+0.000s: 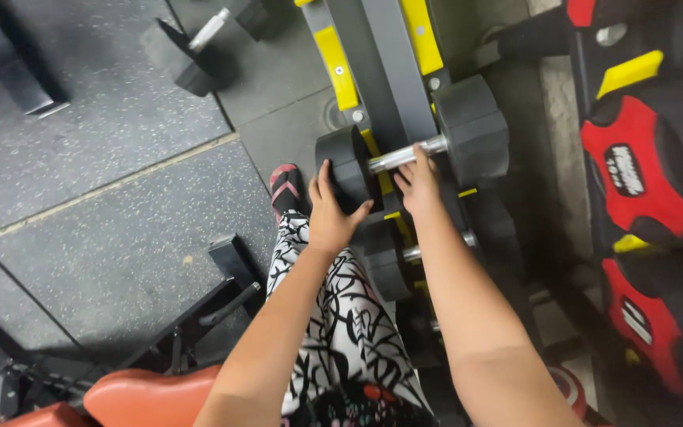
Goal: Cleaning a row of dumbbells on a storage rack using a cloth and spray bottle.
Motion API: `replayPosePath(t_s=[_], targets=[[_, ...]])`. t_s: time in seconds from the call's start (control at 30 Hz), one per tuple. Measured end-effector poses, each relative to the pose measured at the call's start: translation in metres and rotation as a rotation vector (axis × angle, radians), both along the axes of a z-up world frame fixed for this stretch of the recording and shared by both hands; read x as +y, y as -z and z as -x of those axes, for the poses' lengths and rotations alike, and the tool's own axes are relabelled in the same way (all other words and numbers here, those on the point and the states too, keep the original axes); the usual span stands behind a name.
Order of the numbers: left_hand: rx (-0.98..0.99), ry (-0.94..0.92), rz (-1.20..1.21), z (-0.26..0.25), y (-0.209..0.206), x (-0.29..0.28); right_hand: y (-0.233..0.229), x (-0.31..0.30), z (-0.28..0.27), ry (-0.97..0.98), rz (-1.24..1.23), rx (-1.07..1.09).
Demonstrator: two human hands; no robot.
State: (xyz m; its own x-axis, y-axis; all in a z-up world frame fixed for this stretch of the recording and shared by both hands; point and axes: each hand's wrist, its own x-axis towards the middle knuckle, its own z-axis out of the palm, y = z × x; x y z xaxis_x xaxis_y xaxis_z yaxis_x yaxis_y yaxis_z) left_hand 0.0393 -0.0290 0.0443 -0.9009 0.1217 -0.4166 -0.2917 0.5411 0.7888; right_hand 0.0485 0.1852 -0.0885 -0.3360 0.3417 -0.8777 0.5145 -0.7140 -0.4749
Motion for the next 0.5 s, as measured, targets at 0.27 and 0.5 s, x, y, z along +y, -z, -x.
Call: replayPosePath(t_s=[0.27, 0.5], targets=[[0.147, 0.175, 0.163, -0.039, -0.021, -0.089, -0.055, -0.044, -0.092, -0.361, -0.178, 0.168], [0.167, 0.119, 0.326, -0.032, -0.085, -0.158, -0.130, -0.077, -0.103, -0.803, -0.304, 0.237]])
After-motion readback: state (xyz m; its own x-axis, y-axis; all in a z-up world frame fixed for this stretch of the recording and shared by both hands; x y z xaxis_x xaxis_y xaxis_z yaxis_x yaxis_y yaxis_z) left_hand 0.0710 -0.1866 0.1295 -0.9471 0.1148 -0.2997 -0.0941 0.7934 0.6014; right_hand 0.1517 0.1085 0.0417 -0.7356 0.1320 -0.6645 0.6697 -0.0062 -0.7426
